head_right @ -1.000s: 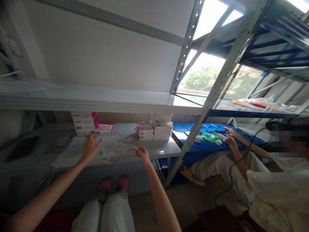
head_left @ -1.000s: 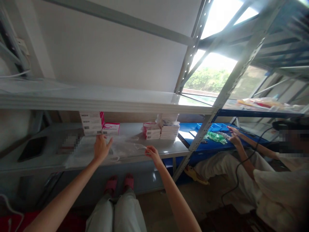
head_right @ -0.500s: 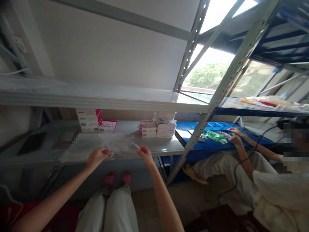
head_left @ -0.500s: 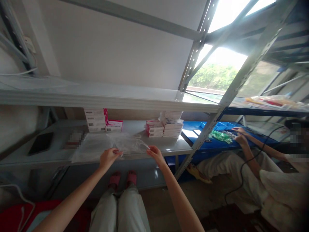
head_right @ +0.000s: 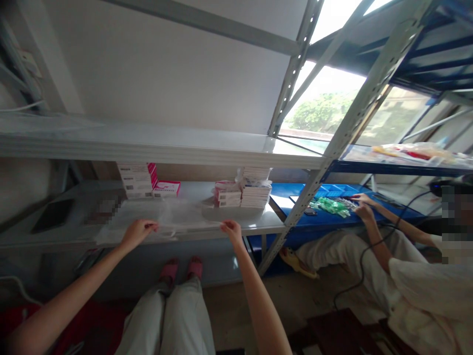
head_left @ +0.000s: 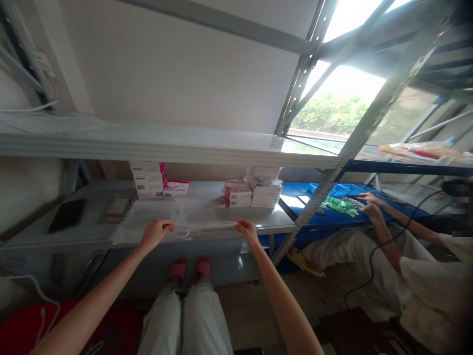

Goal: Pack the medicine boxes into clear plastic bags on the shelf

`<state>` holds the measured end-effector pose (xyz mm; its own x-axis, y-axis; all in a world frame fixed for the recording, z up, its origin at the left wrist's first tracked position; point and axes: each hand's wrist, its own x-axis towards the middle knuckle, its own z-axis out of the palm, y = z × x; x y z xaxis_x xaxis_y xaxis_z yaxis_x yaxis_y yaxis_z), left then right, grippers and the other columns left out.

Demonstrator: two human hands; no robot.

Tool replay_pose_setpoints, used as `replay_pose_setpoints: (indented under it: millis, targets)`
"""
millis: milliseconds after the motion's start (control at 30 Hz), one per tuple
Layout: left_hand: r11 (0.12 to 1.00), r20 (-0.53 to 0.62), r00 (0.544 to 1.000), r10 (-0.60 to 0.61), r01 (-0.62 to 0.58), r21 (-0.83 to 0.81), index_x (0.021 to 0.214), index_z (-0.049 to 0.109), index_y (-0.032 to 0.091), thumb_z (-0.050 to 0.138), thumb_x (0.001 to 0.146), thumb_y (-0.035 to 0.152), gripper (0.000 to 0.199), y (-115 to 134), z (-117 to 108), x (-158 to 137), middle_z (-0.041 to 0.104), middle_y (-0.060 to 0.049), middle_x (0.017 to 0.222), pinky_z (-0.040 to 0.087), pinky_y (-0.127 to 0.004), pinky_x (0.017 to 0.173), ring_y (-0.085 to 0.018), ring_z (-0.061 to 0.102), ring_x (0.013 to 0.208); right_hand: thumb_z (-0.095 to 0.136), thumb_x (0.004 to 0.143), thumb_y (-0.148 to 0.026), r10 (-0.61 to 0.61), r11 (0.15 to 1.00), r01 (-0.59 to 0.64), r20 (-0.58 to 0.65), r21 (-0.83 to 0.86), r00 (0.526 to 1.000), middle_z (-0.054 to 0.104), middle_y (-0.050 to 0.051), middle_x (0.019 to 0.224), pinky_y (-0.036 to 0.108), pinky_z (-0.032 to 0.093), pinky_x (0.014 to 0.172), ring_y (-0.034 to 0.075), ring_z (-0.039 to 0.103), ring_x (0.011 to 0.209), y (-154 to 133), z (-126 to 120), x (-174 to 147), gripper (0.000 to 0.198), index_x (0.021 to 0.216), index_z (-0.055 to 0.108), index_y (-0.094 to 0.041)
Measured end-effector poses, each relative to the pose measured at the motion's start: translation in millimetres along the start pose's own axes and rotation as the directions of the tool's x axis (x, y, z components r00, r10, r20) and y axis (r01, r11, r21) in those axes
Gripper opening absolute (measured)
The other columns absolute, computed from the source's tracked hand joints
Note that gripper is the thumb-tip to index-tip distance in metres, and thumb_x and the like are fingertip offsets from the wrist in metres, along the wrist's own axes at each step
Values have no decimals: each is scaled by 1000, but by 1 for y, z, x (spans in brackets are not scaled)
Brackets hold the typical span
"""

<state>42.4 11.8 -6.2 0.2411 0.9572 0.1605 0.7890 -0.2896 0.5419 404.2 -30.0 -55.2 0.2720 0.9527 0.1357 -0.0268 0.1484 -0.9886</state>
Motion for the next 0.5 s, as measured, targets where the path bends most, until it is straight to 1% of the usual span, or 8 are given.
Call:
replay_pose_setpoints:
  millis: [100,133,200,267,333,400,500]
  targets:
    - [999,50,998,48,-48,-4,65,70,22,49,78,42,32,-13,-8,-7,72,-5,71,38,-27,65,-23,64,73,80,45,-48,-3,999,5,34,-45,999,65,3,59,34,50,62,20,61,59,3,-7,6,39,65,66,-18]
    - [998,67,996,62,-60,-31,66,70,22,49,78,44,33,-16,-8,-10,72,-5,72,39,-27,66,-23,63,72,79,47,-47,-10,998,13,51,-63,999,65,3,59,34,49,61,20,61,59,4,-9,8,37,66,67,-18]
    - [989,121,989,81,-64,-136,69,70,20,50,77,49,36,-21,-9,-15,71,-6,72,41,-27,64,-21,62,68,77,52,-45,-34,990,45,81,-136,996,66,3,59,32,48,60,19,61,57,6,-11,9,33,67,67,-17]
    - [963,207,975,78,-20,-270,72,69,17,51,74,54,41,-23,-7,-19,70,-6,69,40,-26,56,-18,59,57,75,54,-41,-68,967,92,107,-238,992,65,3,58,30,46,57,18,60,56,7,-13,11,27,65,67,-17]
    - [929,274,960,57,50,-367,74,67,15,54,70,59,46,-22,-5,-21,68,-6,63,36,-24,46,-15,52,47,74,55,-36,-100,939,136,126,-317,987,65,2,57,28,44,55,18,59,55,6,-14,12,23,65,67,-17]
    - [903,323,946,25,118,-413,76,65,15,55,66,63,50,-17,-1,-21,66,-5,59,33,-23,41,-12,47,42,72,57,-35,-118,921,163,147,-352,982,65,2,56,26,43,53,17,58,54,4,-14,14,21,68,68,-17]
    - [873,366,929,-46,215,-437,75,64,15,53,63,70,58,-9,4,-18,65,-4,56,31,-23,39,-11,44,37,72,58,-36,-110,913,170,178,-372,978,64,1,54,25,41,50,16,57,51,0,-12,16,22,70,69,-18]
